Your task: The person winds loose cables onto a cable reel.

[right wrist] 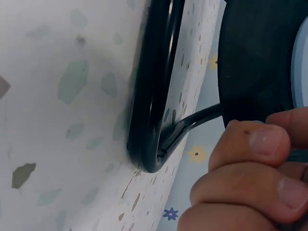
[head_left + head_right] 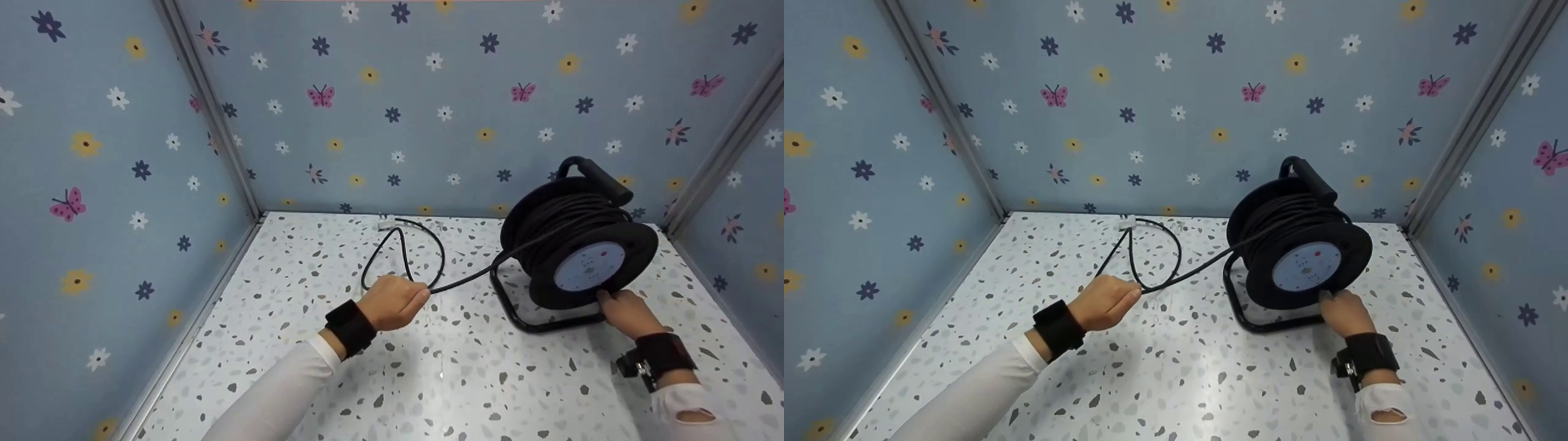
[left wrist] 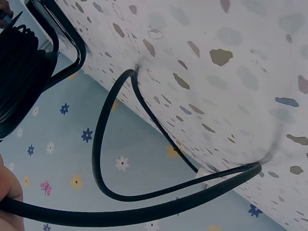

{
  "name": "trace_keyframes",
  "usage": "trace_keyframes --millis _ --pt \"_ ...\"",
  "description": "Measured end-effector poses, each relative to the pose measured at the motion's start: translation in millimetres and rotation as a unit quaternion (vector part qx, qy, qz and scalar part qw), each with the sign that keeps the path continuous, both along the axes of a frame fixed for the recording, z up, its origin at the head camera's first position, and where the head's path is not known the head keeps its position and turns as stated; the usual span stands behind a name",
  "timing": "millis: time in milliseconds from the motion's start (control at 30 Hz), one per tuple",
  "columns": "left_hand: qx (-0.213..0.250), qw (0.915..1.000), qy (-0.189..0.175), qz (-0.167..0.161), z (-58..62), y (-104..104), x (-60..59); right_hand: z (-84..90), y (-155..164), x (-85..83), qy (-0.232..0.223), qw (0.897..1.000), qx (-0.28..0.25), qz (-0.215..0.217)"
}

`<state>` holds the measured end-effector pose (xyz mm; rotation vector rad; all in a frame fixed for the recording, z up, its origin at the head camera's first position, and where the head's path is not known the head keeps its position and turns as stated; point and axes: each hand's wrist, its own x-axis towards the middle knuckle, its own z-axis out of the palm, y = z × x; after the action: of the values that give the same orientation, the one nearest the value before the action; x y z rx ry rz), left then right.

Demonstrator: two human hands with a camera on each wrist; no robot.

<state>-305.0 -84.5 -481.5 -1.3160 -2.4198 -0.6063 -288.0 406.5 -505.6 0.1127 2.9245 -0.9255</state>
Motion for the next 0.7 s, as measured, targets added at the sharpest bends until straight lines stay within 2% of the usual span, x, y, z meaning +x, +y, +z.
trace_keyframes --millis 267,500,700 --pt "-0.016 0.9997 -0.015 0.012 3.3 27.1 -7.8 -7.8 -24.8 5.1 -0.015 0.999 0.027 0.017" --pt "-0.017 0.9991 -0.03 0.026 8.7 48.5 -15.7 -11.7 -45.5 7.9 -0.005 0.999 0.035 0.024" --pt "-0.034 0.9967 -0.056 0.048 8.3 66.8 -16.1 -16.9 -60.3 13.1 0.006 0.999 0.011 0.03"
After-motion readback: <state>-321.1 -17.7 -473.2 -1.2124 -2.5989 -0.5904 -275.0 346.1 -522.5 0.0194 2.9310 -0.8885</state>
